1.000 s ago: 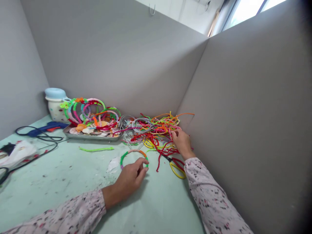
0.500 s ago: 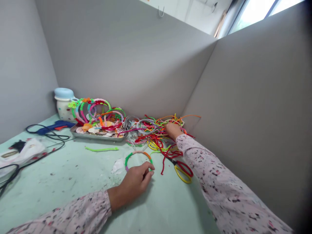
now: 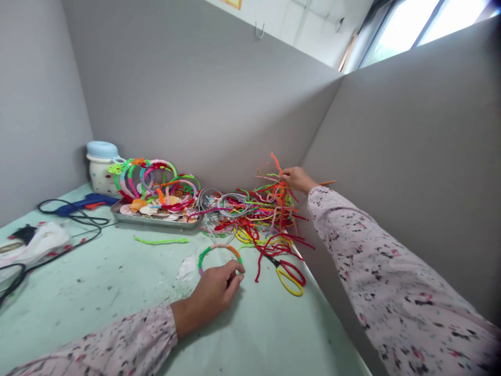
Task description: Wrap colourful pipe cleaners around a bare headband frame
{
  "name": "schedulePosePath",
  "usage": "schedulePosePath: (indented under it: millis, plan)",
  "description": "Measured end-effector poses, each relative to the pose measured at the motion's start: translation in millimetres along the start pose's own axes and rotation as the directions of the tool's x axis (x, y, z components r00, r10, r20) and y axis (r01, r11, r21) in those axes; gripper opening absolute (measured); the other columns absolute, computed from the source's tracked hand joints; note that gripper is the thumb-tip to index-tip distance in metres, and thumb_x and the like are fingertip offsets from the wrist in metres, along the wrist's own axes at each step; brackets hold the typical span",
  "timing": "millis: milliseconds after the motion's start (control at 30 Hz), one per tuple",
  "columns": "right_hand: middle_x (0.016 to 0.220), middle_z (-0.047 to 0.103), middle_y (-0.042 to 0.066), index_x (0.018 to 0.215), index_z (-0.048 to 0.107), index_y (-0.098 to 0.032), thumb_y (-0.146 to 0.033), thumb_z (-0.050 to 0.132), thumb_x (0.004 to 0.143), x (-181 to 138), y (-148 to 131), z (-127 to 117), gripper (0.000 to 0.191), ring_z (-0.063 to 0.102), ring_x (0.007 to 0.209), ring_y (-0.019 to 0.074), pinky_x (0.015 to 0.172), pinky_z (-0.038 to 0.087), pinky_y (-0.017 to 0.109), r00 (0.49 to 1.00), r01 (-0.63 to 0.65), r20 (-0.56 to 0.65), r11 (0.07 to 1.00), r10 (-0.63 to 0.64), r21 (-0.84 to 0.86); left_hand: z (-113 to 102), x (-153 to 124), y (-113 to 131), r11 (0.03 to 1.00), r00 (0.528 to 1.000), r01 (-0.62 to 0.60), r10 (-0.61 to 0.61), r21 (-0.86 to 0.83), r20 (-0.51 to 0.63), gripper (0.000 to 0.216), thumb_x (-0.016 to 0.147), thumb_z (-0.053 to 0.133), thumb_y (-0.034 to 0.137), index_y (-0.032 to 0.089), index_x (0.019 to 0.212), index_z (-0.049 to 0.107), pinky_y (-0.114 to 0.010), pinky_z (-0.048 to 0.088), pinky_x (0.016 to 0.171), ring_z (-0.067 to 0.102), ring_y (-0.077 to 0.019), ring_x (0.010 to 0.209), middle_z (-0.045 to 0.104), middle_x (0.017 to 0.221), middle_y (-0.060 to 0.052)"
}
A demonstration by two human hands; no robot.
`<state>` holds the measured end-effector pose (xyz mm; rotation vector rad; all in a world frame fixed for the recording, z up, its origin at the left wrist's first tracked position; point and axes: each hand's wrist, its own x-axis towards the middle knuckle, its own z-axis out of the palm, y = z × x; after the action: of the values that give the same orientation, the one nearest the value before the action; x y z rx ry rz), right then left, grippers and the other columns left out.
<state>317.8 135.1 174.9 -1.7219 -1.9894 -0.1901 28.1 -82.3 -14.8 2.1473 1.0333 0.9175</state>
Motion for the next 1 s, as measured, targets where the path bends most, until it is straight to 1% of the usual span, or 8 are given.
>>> schedulePosePath:
  millis: [133,300,433,567,700,833,900,1000]
  plan:
    - [0.051,0.051,-0.005,0.075,0.07,-0.011,-0.024,0.057,0.085,7,5,-8,0.021,0.044,0.05,0.0073,0.056,0.037,0.022,0.993,-0.042,-0.099,0.97,0.068,0.24,0,1,0,1.0,1.0,-0.005,0.005,-0.008,0.005,0.021,0.092,0.041,0.03,0.019,0.096,0.058,-0.024,0.031,0.057,0.048,-0.0125,0.057,0.053,0.061,0.003]
    - [0.064,0.058,-0.001,0.084,0.065,-0.011,-0.023,0.055,0.088,20,5,-22,0.015,0.051,0.053,0.0071,0.054,0.043,0.02,0.957,-0.08,-0.197,0.85,0.211,0.52,0,0,-1,1.0,1.0,-0.005,0.005,0.008,0.001,0.021,0.091,0.041,0.03,0.019,0.096,0.059,-0.024,0.031,0.057,0.048,-0.013,0.058,0.053,0.062,0.002]
    - [0.063,0.056,-0.002,0.085,0.057,-0.014,-0.019,0.048,0.093,25,3,-32,0.013,0.054,0.052,0.007,0.052,0.048,0.018,0.922,-0.126,-0.192,0.729,0.337,0.673,1,0,-3,1.0,1.0,-0.004,0.004,0.012,0.002,0.021,0.091,0.041,0.03,0.019,0.096,0.058,-0.024,0.031,0.058,0.048,-0.0132,0.058,0.054,0.063,0.002]
    - [0.064,0.056,-0.001,0.083,0.052,-0.016,-0.018,0.038,0.096,19,-3,-34,0.019,0.055,0.053,0.0066,0.054,0.051,0.018,0.914,-0.145,-0.159,0.666,0.373,0.732,1,0,-3,1.0,1.0,-0.01,0.01,0.001,-0.002,0.02,0.091,0.042,0.03,0.019,0.097,0.058,-0.024,0.031,0.057,0.048,-0.0131,0.058,0.053,0.063,0.002]
    - [0.065,0.059,0.001,0.084,0.053,-0.016,-0.02,0.043,0.094,6,-13,-27,0.015,0.058,0.055,0.0094,0.056,0.052,0.021,0.954,-0.16,-0.056,0.663,0.293,0.732,2,-1,-2,1.0,1.0,-0.001,0.001,-0.03,-0.015,0.02,0.09,0.043,0.029,0.019,0.096,0.058,-0.024,0.031,0.057,0.046,-0.0126,0.056,0.051,0.061,0.003]
    - [0.071,0.064,0.003,0.087,0.058,-0.015,-0.022,0.047,0.093,-15,-29,-14,0.014,0.06,0.059,0.0099,0.06,0.051,0.022,0.989,-0.139,0.063,0.727,0.131,0.673,-5,6,4,0.987,0.997,0.026,-0.038,-0.157,-0.074,0.021,0.09,0.044,0.031,0.018,0.101,0.057,-0.024,0.033,0.057,0.046,-0.0125,0.057,0.05,0.061,0.004]
    - [0.07,0.066,0.004,0.083,0.062,-0.013,-0.024,0.055,0.087,-29,-38,-6,0.014,0.06,0.059,0.0113,0.06,0.05,0.023,0.986,-0.12,0.166,0.775,0.02,0.621,-13,21,9,0.969,0.983,0.036,-0.078,-0.246,-0.167,0.023,0.089,0.045,0.033,0.018,0.104,0.055,-0.023,0.035,0.057,0.047,-0.0127,0.059,0.051,0.063,0.003]
    - [0.067,0.064,0.001,0.079,0.066,-0.014,-0.032,0.06,0.083,-48,-52,5,0.019,0.055,0.058,0.0097,0.058,0.044,0.02,0.963,-0.017,0.233,0.837,-0.132,0.547,-29,61,20,0.921,0.953,-0.005,-0.114,-0.389,-0.281,0.029,0.087,0.049,0.036,0.018,0.11,0.051,-0.023,0.037,0.056,0.048,-0.0119,0.058,0.052,0.067,0.004]
